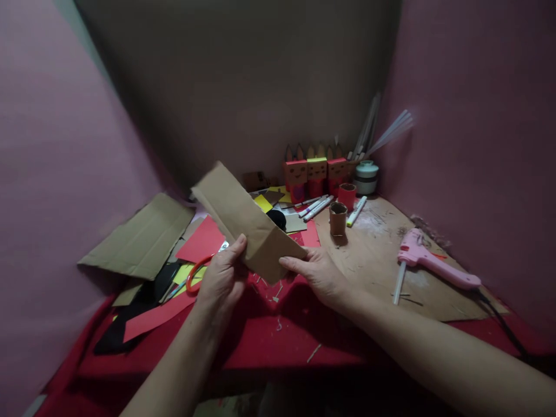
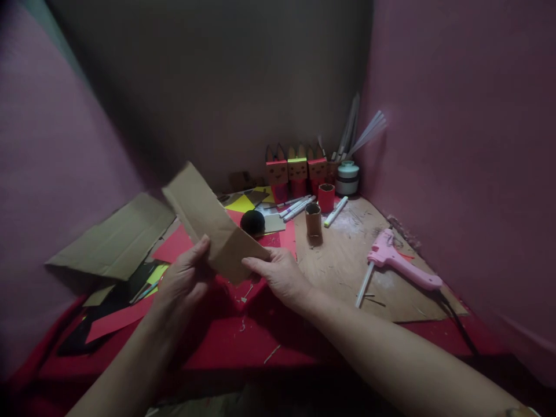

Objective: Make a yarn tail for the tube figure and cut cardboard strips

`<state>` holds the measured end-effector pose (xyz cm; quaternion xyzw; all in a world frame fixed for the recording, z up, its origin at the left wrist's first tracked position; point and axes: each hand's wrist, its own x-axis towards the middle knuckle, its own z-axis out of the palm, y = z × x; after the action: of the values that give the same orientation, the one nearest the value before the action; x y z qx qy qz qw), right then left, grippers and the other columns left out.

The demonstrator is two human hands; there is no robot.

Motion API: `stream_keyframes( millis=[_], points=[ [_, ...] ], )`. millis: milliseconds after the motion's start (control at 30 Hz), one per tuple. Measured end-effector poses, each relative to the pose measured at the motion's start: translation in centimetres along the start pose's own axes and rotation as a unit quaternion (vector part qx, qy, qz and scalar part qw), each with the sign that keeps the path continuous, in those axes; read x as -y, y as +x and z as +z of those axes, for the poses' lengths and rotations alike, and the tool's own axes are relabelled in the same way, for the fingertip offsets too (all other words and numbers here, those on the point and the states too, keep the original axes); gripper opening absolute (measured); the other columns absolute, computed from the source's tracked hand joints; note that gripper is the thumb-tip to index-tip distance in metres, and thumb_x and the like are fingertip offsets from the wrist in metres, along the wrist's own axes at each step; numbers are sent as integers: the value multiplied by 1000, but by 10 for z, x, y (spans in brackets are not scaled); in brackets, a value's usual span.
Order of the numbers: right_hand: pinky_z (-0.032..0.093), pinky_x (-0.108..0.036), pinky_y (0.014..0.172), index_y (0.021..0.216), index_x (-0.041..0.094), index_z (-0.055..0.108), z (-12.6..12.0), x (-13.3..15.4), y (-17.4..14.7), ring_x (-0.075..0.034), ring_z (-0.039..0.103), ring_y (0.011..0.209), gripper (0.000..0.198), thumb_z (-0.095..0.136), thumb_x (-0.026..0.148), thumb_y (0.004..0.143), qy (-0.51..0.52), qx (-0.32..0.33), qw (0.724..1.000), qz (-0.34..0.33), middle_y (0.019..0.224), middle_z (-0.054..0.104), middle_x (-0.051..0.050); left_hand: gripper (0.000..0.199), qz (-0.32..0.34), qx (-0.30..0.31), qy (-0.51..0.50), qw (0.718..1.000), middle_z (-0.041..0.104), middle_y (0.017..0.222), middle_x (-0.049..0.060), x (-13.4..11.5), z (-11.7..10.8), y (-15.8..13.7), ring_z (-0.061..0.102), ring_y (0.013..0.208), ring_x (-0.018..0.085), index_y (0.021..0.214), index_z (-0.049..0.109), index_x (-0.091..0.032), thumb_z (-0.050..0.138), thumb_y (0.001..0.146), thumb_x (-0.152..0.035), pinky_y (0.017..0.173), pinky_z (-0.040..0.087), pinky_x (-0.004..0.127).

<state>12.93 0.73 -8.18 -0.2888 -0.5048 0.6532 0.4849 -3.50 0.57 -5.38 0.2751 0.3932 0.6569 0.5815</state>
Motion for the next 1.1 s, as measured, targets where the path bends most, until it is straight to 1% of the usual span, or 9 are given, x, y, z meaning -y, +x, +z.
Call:
stream_keyframes(
  millis=[200,333,400,500,600,700,767,967,1100],
  points=[
    [56,-32,54,97,15,67,1,-1,4,-16,64,66,35,74,28,65,144,16,987,63,91,69,-7,21,-6,30,75,997,70,76,4,-1,-1,-1,62,62,14,84,67,-14,69,73,-31,58,52,24],
    [56,-38,81,93,16,69,-2,1,10,-19,65,86,30,74,24,65,163,-32,986,-9,97,69,-6,33,38,13,250,967,60,56,1,-9,-6,-5,45,42,7,67,62,-12,67,72,-45,40,35,19],
    [50,-40,93,95,17,68,-3,2,11,-18,65,90,26,72,24,70,94,-68,990,-81,96,70,-4,28,109,-40,337,934,57,57,-1,-13,-7,-14,42,42,6,73,62,-13,67,72,-41,40,33,19],
    [49,-41,95,111,22,61,-4,2,7,-17,66,92,34,66,23,77,-38,-94,981,-164,97,71,-3,36,303,-85,453,834,59,73,-2,-14,-5,-31,52,59,10,106,58,-20,68,73,-30,57,43,20],
    [49,-40,95,112,23,59,-2,-1,-3,-18,64,100,31,59,17,82,-164,-73,952,-248,103,69,-4,62,381,5,538,752,61,77,-2,-10,-2,-42,57,67,13,131,43,-28,67,74,-24,69,45,23],
    [43,-43,103,112,24,61,-1,-1,-12,-19,56,114,38,51,5,80,-275,-26,895,-349,116,64,-4,45,384,67,580,715,67,81,1,-9,-2,-45,60,70,16,119,59,-27,65,74,-22,73,46,25],
    [39,-44,106,118,26,57,-1,1,-14,-20,49,123,48,48,0,78,-297,-3,876,-379,126,58,-4,28,380,66,562,732,68,89,3,-9,-3,-44,61,79,18,100,68,-25,63,73,-20,77,46,27],
    [42,-44,104,117,31,60,-6,5,-9,-21,46,124,58,54,-3,71,-293,-20,882,-369,134,49,-3,17,180,61,340,921,68,86,3,-11,-12,-38,64,80,19,83,69,-22,72,66,-22,72,52,28],
    [47,-42,98,112,31,64,-6,5,-12,-22,48,122,42,62,8,77,-281,54,896,-340,138,46,-3,19,123,112,298,940,65,81,2,-11,-19,-35,63,76,17,76,69,-21,78,59,-21,66,53,26]
  ],
)
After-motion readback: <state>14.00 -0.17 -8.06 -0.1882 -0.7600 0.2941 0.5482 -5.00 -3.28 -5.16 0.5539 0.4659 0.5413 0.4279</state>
